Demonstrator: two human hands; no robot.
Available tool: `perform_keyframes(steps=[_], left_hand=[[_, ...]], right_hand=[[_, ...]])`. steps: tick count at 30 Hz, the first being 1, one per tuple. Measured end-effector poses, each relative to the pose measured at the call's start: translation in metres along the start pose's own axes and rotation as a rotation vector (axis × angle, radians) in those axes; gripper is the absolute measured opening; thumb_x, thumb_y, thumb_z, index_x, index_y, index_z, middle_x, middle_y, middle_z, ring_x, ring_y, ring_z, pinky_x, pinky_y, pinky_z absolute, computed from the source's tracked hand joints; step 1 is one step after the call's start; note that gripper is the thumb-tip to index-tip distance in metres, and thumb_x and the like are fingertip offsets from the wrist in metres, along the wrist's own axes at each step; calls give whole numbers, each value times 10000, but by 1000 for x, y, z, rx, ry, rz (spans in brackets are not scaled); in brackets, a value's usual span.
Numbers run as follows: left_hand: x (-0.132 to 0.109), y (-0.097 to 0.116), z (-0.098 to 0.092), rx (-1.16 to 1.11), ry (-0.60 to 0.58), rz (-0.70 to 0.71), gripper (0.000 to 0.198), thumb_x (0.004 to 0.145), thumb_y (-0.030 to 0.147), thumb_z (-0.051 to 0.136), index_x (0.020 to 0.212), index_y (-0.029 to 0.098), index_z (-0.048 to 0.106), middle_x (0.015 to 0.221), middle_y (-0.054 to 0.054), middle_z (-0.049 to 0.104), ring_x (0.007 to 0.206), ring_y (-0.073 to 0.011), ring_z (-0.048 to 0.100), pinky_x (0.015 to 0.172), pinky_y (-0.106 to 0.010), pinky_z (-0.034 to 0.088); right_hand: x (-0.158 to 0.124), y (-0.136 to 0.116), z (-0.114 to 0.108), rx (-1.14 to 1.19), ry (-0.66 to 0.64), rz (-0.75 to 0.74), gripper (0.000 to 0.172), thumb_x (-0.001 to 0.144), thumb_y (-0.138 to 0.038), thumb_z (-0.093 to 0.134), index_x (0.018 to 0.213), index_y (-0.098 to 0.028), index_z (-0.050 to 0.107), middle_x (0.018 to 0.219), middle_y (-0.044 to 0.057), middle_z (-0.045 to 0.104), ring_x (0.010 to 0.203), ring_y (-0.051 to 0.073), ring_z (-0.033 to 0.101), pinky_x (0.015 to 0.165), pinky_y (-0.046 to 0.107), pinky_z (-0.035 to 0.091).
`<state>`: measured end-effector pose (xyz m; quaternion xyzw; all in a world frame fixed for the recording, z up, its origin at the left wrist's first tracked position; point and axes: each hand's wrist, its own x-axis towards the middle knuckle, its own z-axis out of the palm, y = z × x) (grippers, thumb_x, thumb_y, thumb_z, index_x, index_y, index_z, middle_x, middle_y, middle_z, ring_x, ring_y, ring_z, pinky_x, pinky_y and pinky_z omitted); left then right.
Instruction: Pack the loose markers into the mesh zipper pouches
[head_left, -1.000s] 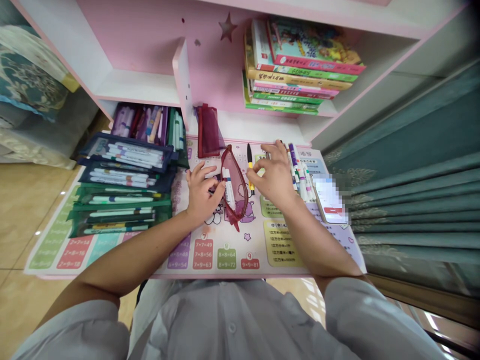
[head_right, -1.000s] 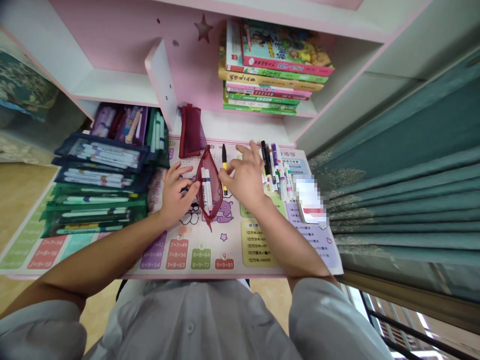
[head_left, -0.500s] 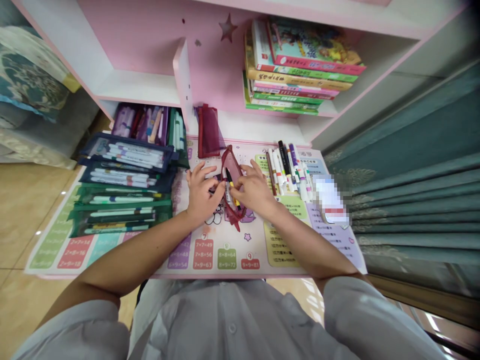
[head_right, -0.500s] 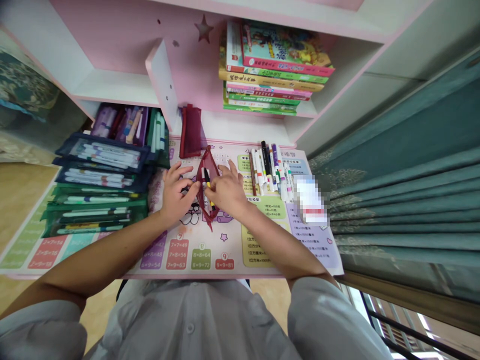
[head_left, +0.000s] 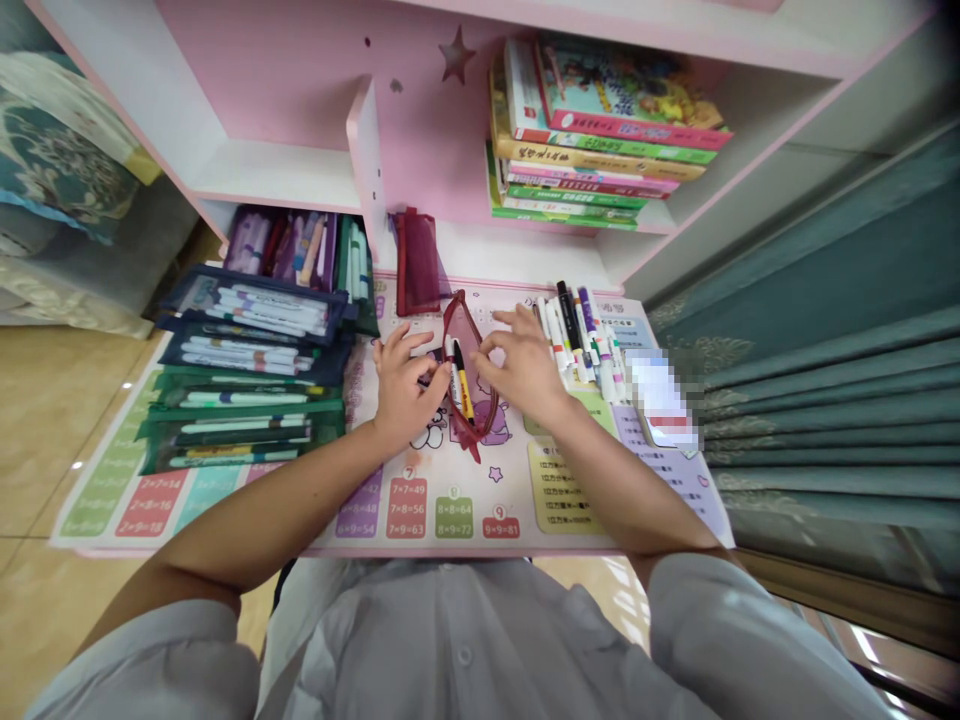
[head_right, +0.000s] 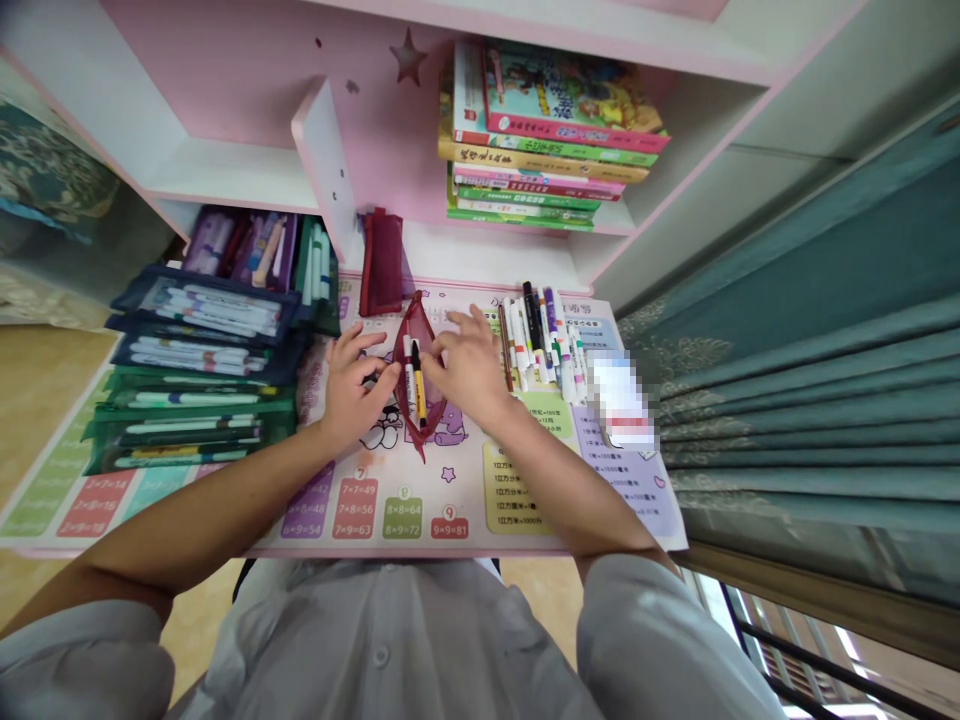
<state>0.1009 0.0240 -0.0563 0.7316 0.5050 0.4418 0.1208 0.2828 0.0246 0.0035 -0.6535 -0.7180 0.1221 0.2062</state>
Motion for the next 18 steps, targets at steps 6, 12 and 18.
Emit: perform_keyframes(steps=[6, 12, 18], left_hand=[[0, -1, 1, -24, -2, -8, 309, 912, 341, 608, 635, 216, 554, 1186, -47, 691, 1363, -324, 479, 1161, -625, 253], [0, 0, 1, -28, 8, 0, 292, 902, 325, 620, 638, 216, 558, 1176, -49, 696, 1361, -327, 481, 1147, -629, 266], [0, -1, 1, 3, 0, -10, 298, 897, 337, 623, 631, 218, 562, 1184, -42, 702, 1358, -314, 487, 1150, -620, 276]], right_hand=[[30, 49, -14, -208, 78, 310, 210, 830, -336, 632, 898, -175, 747, 1520, 134, 470, 1488, 420, 227, 1112, 698, 293], [44, 78, -9, -412, -57, 461, 352, 812, -309, 611, 1061, -102, 748, 1561, 205, 391, 1487, 459, 168, 1108, 724, 242], [46, 82, -3, -484, -95, 471, 436, 832, -329, 580, 1165, -82, 718, 1591, 212, 350, 1499, 465, 130, 1109, 736, 229]])
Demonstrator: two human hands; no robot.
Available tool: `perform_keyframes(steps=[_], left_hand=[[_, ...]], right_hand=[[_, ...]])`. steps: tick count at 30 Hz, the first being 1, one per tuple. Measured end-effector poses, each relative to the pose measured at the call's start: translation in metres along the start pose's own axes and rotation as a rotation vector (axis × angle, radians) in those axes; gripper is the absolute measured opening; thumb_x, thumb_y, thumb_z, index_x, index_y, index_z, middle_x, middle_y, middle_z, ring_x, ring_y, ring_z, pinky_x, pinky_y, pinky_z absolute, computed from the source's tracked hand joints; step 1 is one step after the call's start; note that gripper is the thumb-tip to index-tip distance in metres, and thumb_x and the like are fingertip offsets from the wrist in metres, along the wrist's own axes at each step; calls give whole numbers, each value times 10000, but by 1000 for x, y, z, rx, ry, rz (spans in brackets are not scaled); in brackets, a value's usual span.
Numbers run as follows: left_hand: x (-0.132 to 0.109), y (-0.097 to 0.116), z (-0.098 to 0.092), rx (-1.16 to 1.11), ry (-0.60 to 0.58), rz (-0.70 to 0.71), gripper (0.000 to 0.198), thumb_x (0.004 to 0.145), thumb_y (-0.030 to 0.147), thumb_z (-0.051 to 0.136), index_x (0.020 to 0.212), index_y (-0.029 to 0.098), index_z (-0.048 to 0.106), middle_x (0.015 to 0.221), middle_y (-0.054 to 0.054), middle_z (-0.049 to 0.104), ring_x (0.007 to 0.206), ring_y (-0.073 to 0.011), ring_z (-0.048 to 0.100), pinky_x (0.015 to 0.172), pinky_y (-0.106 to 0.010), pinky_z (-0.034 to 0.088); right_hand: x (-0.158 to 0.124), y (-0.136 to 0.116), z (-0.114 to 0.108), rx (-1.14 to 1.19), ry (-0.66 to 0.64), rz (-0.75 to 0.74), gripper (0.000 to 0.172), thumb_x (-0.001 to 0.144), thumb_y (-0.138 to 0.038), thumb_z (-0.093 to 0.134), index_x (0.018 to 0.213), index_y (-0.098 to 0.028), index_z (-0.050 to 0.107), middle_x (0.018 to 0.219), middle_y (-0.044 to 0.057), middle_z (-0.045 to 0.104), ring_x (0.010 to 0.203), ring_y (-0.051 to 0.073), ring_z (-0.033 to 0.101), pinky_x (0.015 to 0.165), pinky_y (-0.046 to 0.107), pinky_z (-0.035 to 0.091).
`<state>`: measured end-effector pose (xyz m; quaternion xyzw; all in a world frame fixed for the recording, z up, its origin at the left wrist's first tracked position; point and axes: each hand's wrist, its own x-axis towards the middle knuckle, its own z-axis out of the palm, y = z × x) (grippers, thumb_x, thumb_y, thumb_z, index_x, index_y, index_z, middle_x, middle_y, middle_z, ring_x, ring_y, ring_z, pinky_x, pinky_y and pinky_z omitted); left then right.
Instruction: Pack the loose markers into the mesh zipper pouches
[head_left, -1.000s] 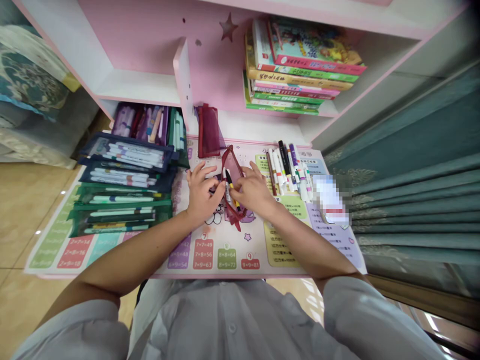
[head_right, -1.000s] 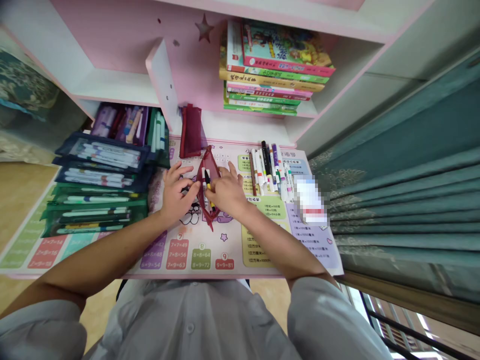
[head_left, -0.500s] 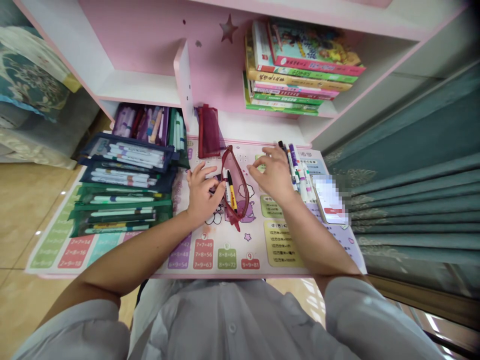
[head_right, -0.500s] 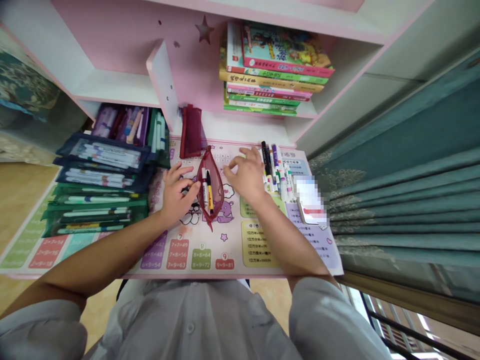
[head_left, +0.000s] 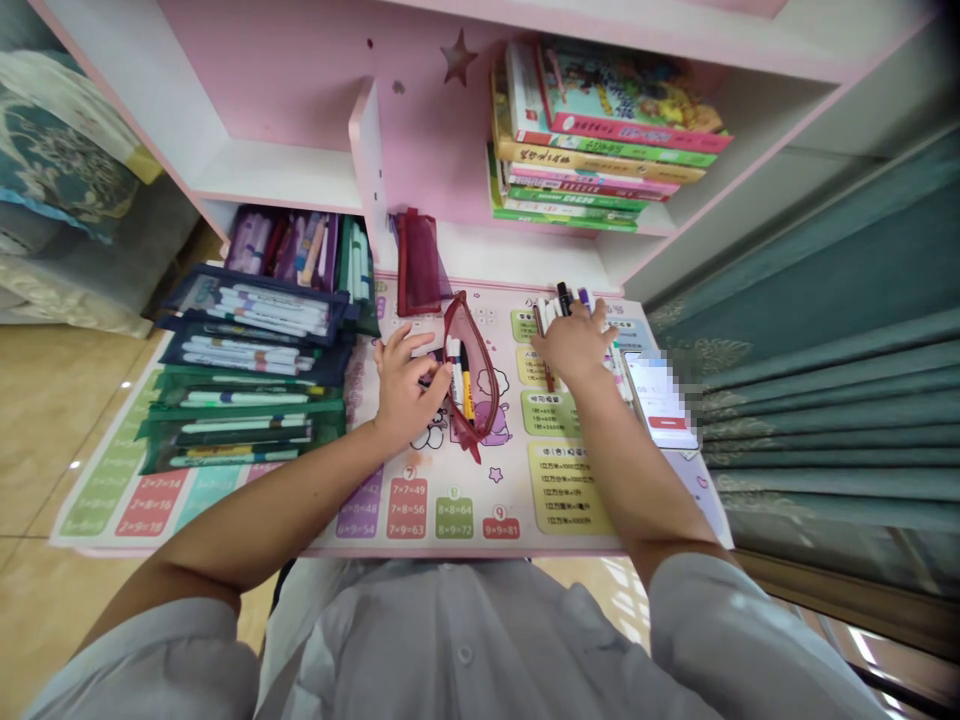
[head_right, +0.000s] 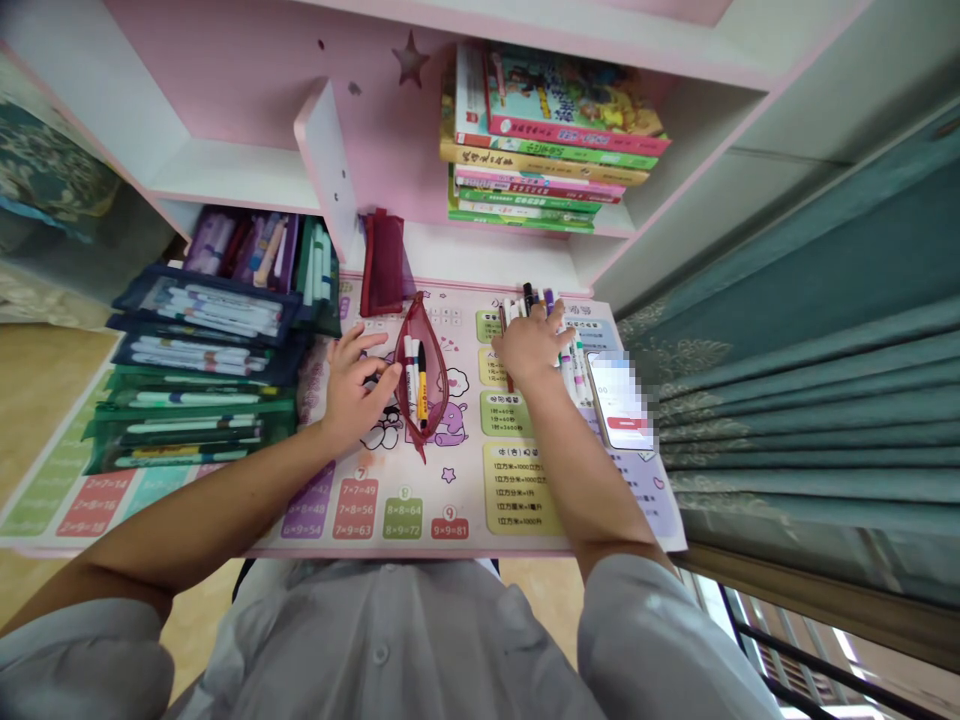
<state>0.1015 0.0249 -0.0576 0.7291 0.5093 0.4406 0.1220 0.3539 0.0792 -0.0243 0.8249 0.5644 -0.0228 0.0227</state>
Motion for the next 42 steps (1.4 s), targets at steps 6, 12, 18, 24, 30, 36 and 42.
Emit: perform_keyframes(steps=[6, 12, 18, 24, 30, 36, 42], left_hand=[[0, 0, 0, 11, 11, 14, 295, 895, 329, 622, 627, 221, 564, 1169, -36, 710, 1350, -311, 497, 1139, -617, 301], [0, -1, 0, 1, 10, 14, 306, 905, 343, 618, 632, 217, 558, 1176, -34, 704, 1349, -314, 495, 1152, -619, 278], [0, -1, 0, 5, 9, 11, 292, 899, 323, 625, 635, 216, 563, 1178, -37, 703, 1353, -317, 491, 1149, -624, 276], [0, -1, 0, -18, 21, 30, 305, 907, 323, 620, 631, 210, 555, 1170, -37, 700, 1347, -323, 496, 1146, -631, 274], [0, -1, 1, -15, 30, 36, 312, 916, 342, 610, 636, 210, 568, 1180, -40, 702, 1346, -319, 500, 1144, -626, 281], [0, 0, 0, -13, 15, 29, 294, 910, 334, 621, 646, 215, 574, 1197, -45, 699, 1355, -320, 492, 1146, -623, 273], [0, 0, 1, -7, 23, 30, 295, 905, 321, 625, 636, 210, 572, 1181, -47, 708, 1345, -322, 503, 1135, -622, 280]], right_hand=[[1, -1, 7, -49, 14, -31, 415, 856, -350, 545, 1107, -83, 742, 1539, 231, 404, 1485, 477, 160, 1082, 740, 245], [-6, -7, 1, -46, 11, -45, 407, 828, -269, 550, 1132, -69, 731, 1556, 213, 401, 1508, 432, 150, 1119, 685, 255], [-20, -13, -11, 131, 162, -136, 273, 795, -278, 561, 883, -132, 775, 1531, 172, 455, 1498, 431, 197, 1099, 697, 276], [-41, -21, -25, 423, 221, -245, 148, 759, -247, 622, 669, -170, 711, 1456, 120, 561, 1492, 408, 275, 1139, 660, 309], [-65, -34, -31, 698, 252, -400, 160, 742, -246, 665, 592, -199, 639, 1378, 103, 623, 1470, 375, 359, 1212, 590, 283], [-79, -48, -22, 749, 128, -447, 171, 745, -224, 689, 584, -208, 634, 1361, 88, 645, 1465, 339, 387, 1212, 577, 295], [-74, -59, -12, 750, 96, -447, 206, 771, -214, 673, 570, -210, 625, 1242, 120, 703, 1339, 272, 542, 1241, 538, 247]])
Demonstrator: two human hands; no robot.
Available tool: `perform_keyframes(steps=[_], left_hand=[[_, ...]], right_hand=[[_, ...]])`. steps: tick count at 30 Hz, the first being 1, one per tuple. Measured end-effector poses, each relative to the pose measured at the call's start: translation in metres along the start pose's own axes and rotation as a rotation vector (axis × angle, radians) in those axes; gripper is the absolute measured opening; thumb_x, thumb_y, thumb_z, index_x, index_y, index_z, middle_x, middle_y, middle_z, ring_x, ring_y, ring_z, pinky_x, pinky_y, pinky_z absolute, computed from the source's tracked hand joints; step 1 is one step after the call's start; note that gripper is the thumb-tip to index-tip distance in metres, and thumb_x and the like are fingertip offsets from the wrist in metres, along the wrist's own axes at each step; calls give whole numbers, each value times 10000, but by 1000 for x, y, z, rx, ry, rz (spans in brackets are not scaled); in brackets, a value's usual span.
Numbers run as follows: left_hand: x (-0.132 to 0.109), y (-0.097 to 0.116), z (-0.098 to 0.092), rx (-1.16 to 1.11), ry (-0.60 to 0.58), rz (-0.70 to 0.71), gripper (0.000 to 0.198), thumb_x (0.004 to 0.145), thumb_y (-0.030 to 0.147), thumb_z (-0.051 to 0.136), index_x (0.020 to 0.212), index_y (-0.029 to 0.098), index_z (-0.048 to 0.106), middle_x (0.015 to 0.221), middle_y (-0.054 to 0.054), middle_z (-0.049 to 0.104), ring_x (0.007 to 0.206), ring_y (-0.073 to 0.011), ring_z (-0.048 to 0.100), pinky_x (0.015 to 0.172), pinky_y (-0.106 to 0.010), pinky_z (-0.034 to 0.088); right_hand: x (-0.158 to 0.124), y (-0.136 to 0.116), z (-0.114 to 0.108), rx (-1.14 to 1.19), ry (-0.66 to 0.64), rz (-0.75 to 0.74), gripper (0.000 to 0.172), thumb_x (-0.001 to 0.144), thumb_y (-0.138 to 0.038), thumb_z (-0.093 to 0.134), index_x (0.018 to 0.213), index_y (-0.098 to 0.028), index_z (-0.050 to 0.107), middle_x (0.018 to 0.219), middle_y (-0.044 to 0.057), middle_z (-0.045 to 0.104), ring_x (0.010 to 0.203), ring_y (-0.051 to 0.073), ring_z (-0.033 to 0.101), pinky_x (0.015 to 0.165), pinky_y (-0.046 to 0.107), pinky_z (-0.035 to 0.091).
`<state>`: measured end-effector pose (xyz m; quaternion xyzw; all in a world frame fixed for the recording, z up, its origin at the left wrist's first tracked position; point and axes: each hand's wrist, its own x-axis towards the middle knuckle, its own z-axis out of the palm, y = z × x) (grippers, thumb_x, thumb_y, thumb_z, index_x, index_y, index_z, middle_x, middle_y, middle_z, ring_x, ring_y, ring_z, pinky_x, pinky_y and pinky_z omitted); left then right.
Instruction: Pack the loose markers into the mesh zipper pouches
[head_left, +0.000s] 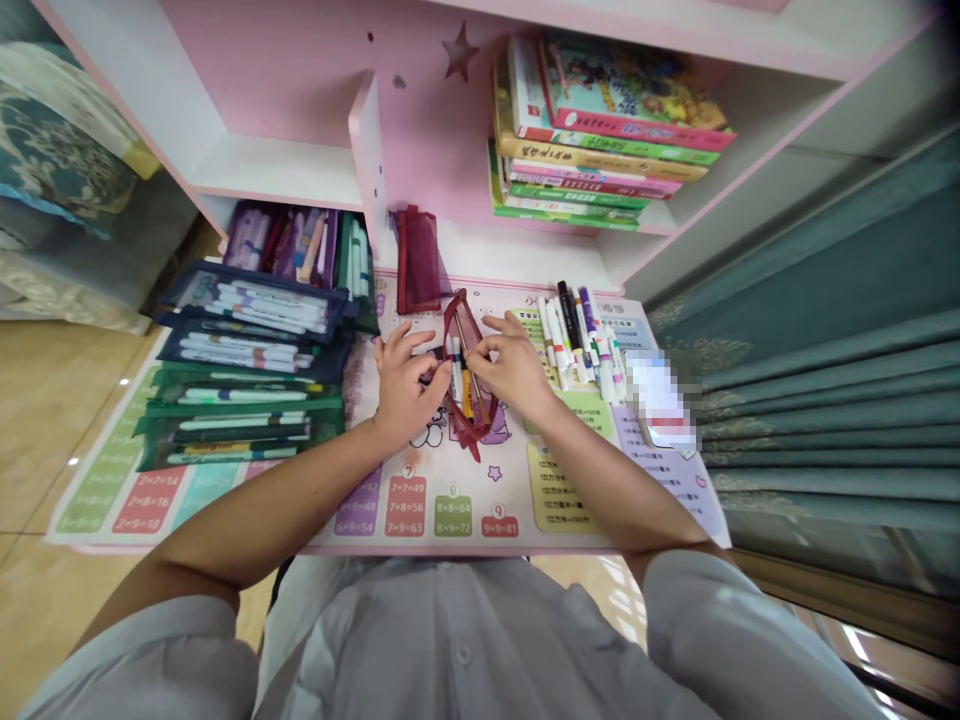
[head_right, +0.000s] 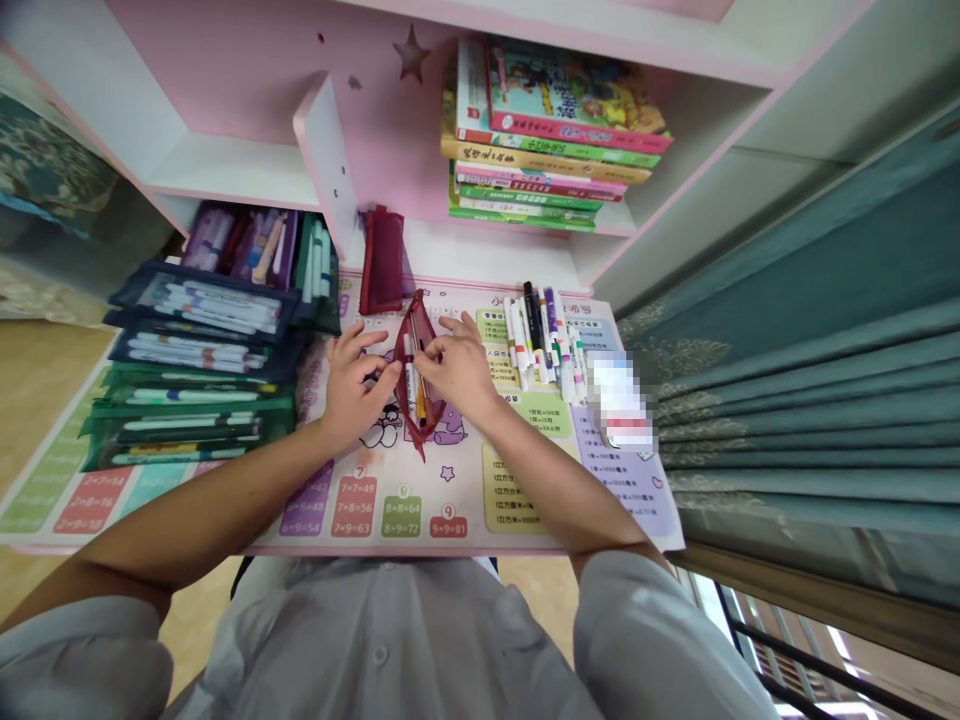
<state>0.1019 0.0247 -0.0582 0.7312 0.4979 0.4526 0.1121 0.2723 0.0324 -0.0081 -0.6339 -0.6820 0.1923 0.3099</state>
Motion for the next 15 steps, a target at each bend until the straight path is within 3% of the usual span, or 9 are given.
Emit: perform_keyframes(steps=[9, 12, 15], left_hand=[[1, 0, -1, 6, -28, -14, 285, 897, 332, 623, 641, 216, 574, 1188, -50, 704, 1360, -315, 488, 1138, -599, 279], [1, 1, -1, 7, -30, -19, 290, 896, 329, 622, 634, 216, 571, 1187, -48, 705, 1360, -312, 487, 1140, -596, 278], [1, 1, -1, -2, -26, -10, 292, 898, 329, 620, 634, 216, 570, 1188, -45, 705, 1356, -313, 490, 1141, -603, 276]], right_hand=[[2, 8, 17, -151, -149, 83, 141, 763, -286, 693, 654, -200, 712, 1352, 125, 623, 1461, 373, 367, 1166, 628, 323], [-1, 6, 18, -204, -170, 74, 150, 769, -305, 708, 674, -188, 711, 1411, 136, 578, 1498, 412, 283, 1153, 641, 319], [0, 5, 14, -206, -145, 64, 195, 783, -347, 714, 684, -180, 697, 1437, 152, 561, 1496, 417, 284, 1147, 651, 312]])
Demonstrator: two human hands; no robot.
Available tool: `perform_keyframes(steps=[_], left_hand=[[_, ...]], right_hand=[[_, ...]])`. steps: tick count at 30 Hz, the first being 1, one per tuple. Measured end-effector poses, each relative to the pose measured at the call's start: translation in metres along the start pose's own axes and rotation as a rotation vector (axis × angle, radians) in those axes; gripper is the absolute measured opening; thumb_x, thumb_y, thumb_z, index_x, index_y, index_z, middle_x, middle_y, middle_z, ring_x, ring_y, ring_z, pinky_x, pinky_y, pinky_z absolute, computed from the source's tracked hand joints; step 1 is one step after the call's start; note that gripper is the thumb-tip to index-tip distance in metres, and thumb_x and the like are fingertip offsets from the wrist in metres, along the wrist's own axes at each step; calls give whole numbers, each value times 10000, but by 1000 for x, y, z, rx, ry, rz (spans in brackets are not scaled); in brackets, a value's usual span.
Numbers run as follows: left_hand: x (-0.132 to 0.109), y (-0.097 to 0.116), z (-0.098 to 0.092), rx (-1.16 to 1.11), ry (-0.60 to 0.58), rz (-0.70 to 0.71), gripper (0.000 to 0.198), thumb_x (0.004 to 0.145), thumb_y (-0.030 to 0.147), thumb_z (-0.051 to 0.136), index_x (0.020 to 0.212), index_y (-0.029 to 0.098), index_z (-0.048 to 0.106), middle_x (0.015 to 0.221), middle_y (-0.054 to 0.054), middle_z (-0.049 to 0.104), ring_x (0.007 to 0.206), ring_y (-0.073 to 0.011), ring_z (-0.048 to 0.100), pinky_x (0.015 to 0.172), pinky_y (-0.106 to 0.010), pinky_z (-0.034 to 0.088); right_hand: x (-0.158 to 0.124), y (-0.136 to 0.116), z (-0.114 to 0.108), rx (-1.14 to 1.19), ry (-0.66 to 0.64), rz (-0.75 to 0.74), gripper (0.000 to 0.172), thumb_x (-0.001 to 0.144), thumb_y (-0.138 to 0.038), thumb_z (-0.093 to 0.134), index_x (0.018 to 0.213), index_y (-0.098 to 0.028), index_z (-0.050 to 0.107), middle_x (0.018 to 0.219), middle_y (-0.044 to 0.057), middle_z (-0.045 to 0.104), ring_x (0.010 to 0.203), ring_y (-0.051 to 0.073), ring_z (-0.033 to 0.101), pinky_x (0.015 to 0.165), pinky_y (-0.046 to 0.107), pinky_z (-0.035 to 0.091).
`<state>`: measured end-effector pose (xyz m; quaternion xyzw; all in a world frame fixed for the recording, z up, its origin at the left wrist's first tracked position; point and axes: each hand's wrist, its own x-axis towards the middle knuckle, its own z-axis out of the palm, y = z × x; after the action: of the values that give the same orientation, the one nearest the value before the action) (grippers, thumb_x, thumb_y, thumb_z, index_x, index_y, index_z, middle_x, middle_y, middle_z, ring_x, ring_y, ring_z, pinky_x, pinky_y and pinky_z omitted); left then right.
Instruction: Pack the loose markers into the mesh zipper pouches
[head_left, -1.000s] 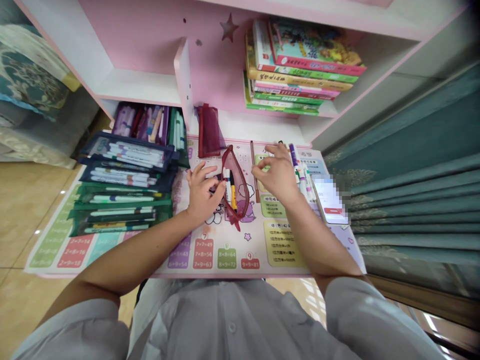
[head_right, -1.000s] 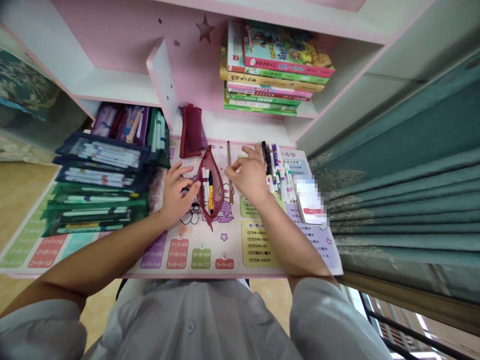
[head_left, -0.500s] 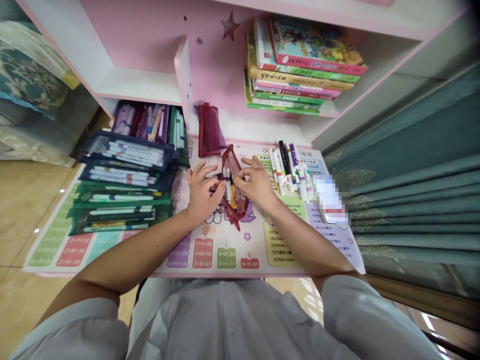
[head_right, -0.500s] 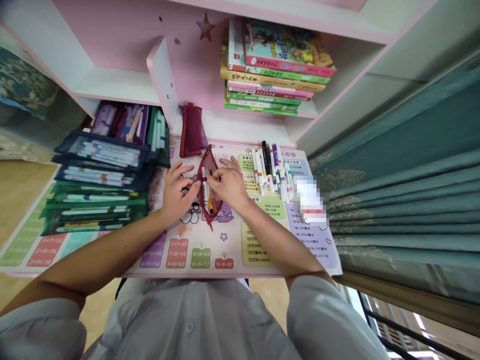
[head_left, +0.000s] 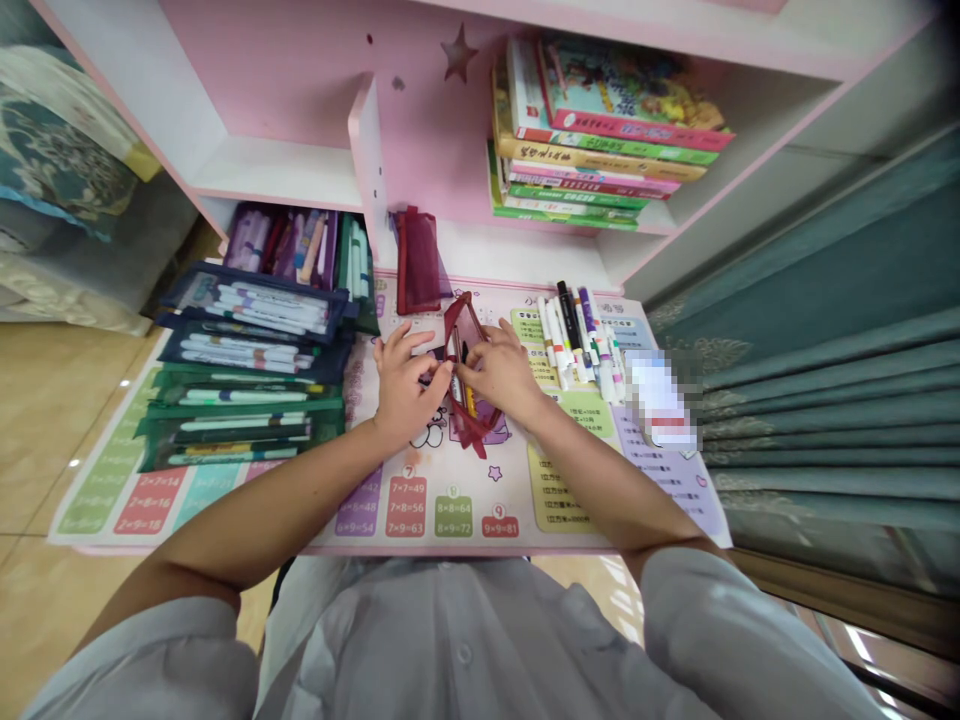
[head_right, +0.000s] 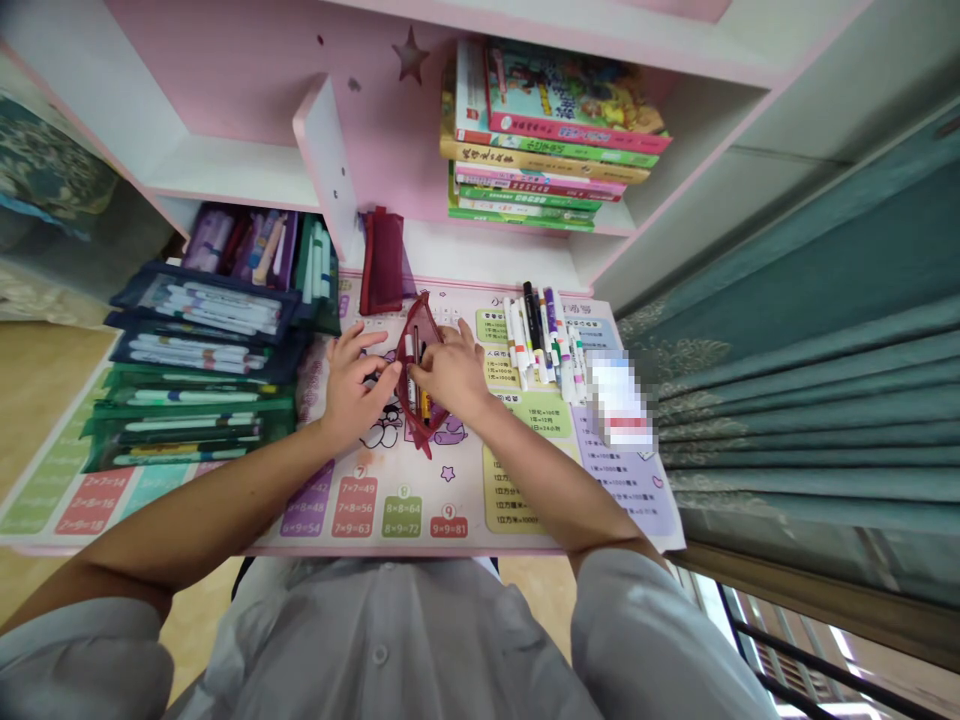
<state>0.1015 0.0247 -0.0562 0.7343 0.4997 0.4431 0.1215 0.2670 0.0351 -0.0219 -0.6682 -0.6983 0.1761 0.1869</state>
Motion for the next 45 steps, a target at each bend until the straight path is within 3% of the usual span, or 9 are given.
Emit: perform_keyframes(steps=[5, 8, 12, 16, 23, 29, 35, 40, 45], left_hand=[[-1, -1, 1, -8, 10, -12, 281, 894, 320, 628, 639, 218, 569, 1183, -47, 704, 1356, -317, 487, 1149, -620, 261], [-1, -1, 1, -12, 23, -5, 278, 891, 311, 628, 636, 216, 566, 1172, -45, 706, 1350, -320, 493, 1138, -632, 278], [-1, 0, 1, 8, 10, -11, 281, 893, 312, 626, 635, 215, 570, 1180, -43, 703, 1354, -318, 490, 1146, -629, 279], [0, 0, 1, 8, 16, 4, 284, 895, 317, 622, 634, 215, 571, 1176, -40, 706, 1348, -314, 498, 1143, -616, 289], [0, 1, -1, -11, -17, -22, 282, 902, 327, 615, 645, 223, 566, 1185, -42, 695, 1364, -318, 476, 1162, -616, 259], [0, -1, 0, -4, -7, -18, 272, 894, 312, 624, 644, 219, 571, 1184, -47, 699, 1359, -323, 485, 1143, -632, 276], [-1, -1, 1, -14, 16, -3, 289, 899, 322, 619, 636, 213, 571, 1174, -53, 703, 1349, -335, 496, 1133, -650, 272], [0, 1, -1, 7, -11, -15, 302, 902, 328, 620, 629, 213, 560, 1183, -48, 699, 1355, -328, 487, 1144, -627, 273], [0, 0, 0, -1, -13, -22, 292, 905, 330, 623, 643, 216, 566, 1199, -48, 693, 1362, -324, 480, 1158, -634, 249]], right_hand=[[11, 18, -26, 0, 249, 30, 220, 832, -373, 667, 706, -193, 684, 1413, 127, 583, 1470, 377, 331, 1139, 659, 315], [22, 40, -46, -194, 337, 173, 176, 842, -331, 648, 792, -175, 711, 1467, 150, 517, 1487, 412, 263, 1127, 699, 277], [35, 72, -59, -449, 246, 336, 227, 837, -312, 656, 943, -126, 731, 1481, 213, 462, 1487, 472, 182, 1099, 753, 231], [46, 99, -56, -475, 122, 424, 414, 784, -391, 734, 1065, -87, 710, 1443, 279, 483, 1475, 518, 177, 1068, 801, 218], [55, 121, -46, -370, 172, 403, 498, 726, -515, 777, 984, -94, 713, 1410, 303, 512, 1455, 553, 190, 1062, 841, 125], [46, 98, -53, -376, 155, 364, 343, 752, -384, 742, 941, -98, 726, 1440, 270, 497, 1463, 526, 191, 1072, 825, 161], [24, 52, -63, -148, 211, 209, 103, 726, -258, 682, 673, -169, 685, 1449, 149, 531, 1476, 450, 258, 1129, 717, 277], [5, 22, -61, 69, 209, 13, 134, 717, -247, 687, 595, -208, 646, 1394, 88, 607, 1475, 375, 340, 1214, 611, 252], [-6, 2, -45, 120, 121, -21, 124, 727, -236, 697, 613, -207, 659, 1419, 83, 599, 1487, 368, 336, 1209, 610, 267]])
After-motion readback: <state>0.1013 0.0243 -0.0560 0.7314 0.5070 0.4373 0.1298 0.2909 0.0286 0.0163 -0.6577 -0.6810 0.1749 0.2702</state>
